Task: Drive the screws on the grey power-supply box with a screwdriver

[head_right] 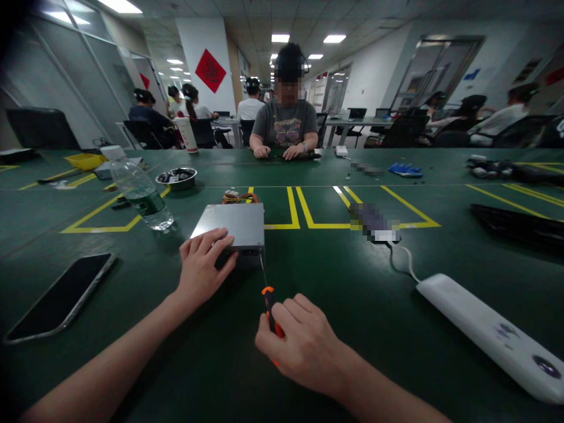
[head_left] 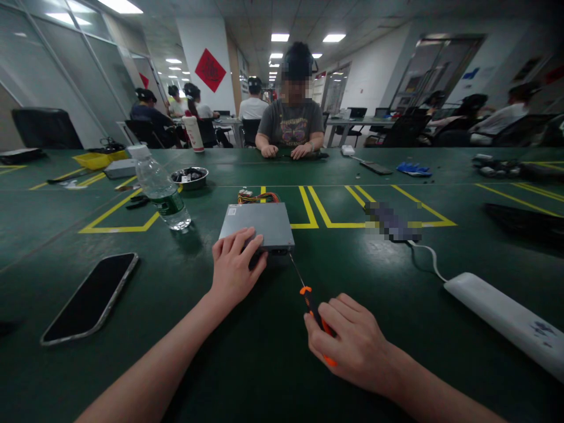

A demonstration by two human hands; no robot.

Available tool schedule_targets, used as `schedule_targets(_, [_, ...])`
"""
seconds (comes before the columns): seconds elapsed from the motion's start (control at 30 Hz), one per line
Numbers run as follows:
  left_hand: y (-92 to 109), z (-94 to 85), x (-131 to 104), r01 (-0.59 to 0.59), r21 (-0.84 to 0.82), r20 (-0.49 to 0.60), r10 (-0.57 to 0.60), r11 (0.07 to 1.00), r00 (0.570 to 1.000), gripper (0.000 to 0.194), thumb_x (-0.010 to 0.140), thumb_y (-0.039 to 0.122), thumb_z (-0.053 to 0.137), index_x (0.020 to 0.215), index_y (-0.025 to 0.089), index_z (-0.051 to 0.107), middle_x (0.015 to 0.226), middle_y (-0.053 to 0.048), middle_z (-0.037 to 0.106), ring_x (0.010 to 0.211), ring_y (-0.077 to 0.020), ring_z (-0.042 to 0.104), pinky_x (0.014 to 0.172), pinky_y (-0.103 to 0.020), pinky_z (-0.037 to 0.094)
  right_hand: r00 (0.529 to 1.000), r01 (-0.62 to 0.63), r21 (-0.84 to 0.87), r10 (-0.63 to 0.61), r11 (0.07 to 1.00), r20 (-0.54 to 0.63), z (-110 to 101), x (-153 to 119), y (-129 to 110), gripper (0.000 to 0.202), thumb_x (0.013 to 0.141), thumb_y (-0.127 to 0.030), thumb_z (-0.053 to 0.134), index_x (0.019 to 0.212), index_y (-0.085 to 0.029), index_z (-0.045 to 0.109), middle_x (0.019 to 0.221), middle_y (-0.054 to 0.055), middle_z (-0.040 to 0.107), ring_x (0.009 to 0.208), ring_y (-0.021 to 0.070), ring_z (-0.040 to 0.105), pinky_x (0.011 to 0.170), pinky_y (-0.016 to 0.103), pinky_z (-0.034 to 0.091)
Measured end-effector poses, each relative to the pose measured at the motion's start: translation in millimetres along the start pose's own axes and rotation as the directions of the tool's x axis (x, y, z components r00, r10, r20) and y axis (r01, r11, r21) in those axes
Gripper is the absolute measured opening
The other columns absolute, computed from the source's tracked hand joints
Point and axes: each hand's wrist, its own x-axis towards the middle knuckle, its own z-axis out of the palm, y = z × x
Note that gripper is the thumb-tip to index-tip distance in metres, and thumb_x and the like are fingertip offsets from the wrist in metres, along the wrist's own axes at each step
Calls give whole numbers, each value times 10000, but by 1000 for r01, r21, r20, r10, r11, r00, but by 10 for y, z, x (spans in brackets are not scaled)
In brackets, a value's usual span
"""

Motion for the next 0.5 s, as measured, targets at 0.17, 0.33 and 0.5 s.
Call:
schedule_targets(0.17, [-1, 2, 2, 1, 1, -2, -1, 1000, 1000, 276, 825, 320, 507, 1095, 270, 531, 1213, -66, 560, 1130, -253, 469, 878, -443, 310, 999, 29, 2, -29, 1000, 30, -9, -33, 21, 120, 788, -77, 529, 782, -183, 584, 620, -19, 471, 562, 98, 392, 536, 254, 292])
schedule_targets(0.33, [0, -2, 2, 1, 2, 10, -1, 1000, 1000, 281, 835, 331, 492, 1105, 262, 525, 1222, -68, 553, 1147, -249, 459, 884, -437, 308, 1000, 14, 28, -14, 999, -17, -40, 24, 54, 129, 788, -118, 553, 894, -173, 601, 646, -4, 508, 574, 105, 436, 550, 257, 338])
schedule_targets(0.5, [0, -4, 2, -1, 4, 10, 1, 1000, 1000, 286, 832, 332, 492, 1105, 253, 528, 1219, -77, 553, 1144, -252, 461, 882, -439, 309, 995, -63, 3, 63, 998, -80, -60, 59, 64, 170, 804, -254, 585, 923, -134, 596, 628, 1, 540, 539, 101, 470, 506, 247, 353])
